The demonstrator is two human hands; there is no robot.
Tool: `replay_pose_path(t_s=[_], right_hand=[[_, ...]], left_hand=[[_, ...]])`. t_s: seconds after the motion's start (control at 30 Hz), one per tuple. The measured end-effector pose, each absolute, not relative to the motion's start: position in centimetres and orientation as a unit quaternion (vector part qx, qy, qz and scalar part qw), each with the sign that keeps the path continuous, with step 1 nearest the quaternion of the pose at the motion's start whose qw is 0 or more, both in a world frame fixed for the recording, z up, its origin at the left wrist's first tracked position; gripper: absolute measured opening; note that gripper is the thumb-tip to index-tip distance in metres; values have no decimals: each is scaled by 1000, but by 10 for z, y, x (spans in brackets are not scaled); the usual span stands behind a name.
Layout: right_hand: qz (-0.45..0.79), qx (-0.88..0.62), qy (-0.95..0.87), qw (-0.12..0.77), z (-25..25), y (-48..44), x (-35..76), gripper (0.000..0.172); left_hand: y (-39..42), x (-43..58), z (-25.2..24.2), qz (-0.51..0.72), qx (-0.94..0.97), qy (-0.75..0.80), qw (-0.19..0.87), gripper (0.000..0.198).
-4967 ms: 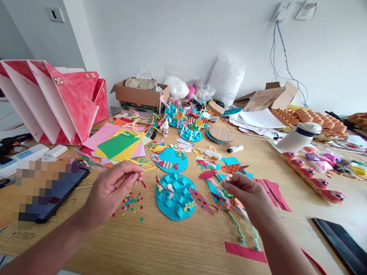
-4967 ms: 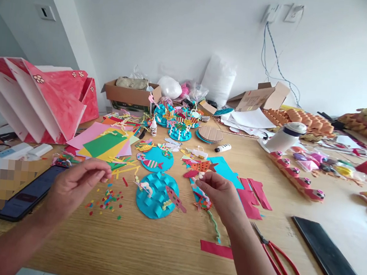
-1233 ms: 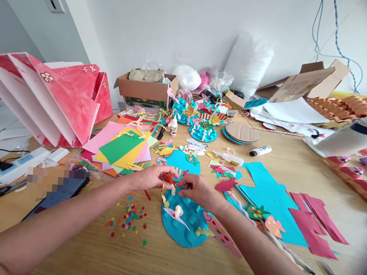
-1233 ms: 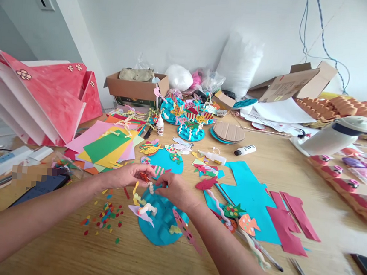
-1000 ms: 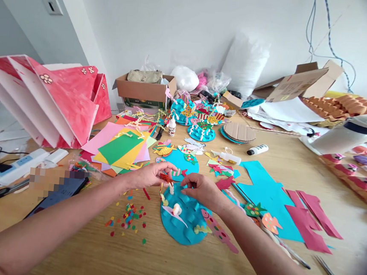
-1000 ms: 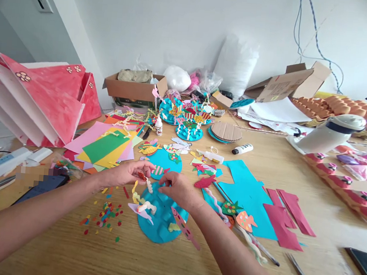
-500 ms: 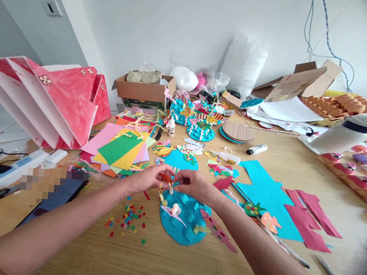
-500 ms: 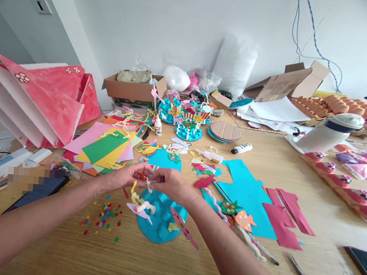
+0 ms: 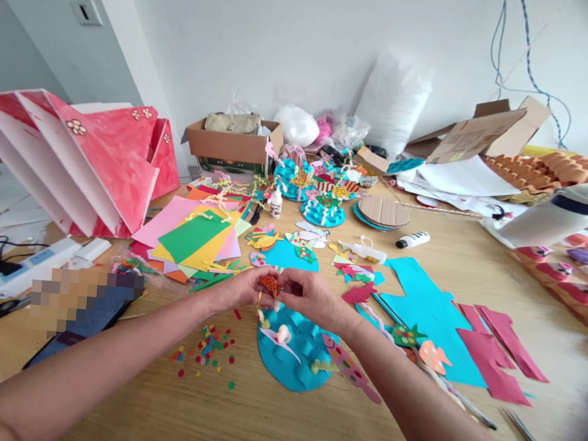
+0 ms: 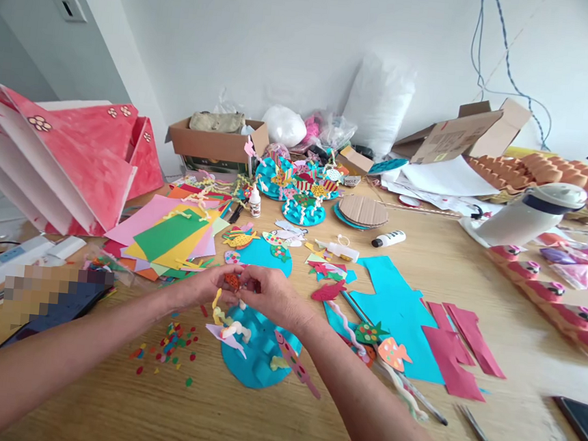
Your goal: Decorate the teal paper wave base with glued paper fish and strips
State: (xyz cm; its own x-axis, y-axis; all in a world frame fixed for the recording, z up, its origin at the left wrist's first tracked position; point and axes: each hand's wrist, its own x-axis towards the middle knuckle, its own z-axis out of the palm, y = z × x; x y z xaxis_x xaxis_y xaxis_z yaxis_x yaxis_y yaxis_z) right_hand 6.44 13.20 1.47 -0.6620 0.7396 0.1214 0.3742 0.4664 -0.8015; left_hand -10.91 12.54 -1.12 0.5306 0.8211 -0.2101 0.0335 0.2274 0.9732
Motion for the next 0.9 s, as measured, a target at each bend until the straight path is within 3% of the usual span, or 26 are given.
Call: replay_pose_path(t_s=[0.33,0.57,0.7,0.9], right_hand=[[390,-346,-822,229,14,131,69,6],[311,-473,-787,244,38,116,135,12],[249,-582,-747,204,42,97,190,23],[118,-688,-714,60,29,61,243,20]], left_hand=[[121,-110,-6,272,546,426,668,29],[122,-114,-20,261,572,444,639,30],[125,-118,-27,254,602,427,624,33],[123,-119,-18,244,619,440,603,32]])
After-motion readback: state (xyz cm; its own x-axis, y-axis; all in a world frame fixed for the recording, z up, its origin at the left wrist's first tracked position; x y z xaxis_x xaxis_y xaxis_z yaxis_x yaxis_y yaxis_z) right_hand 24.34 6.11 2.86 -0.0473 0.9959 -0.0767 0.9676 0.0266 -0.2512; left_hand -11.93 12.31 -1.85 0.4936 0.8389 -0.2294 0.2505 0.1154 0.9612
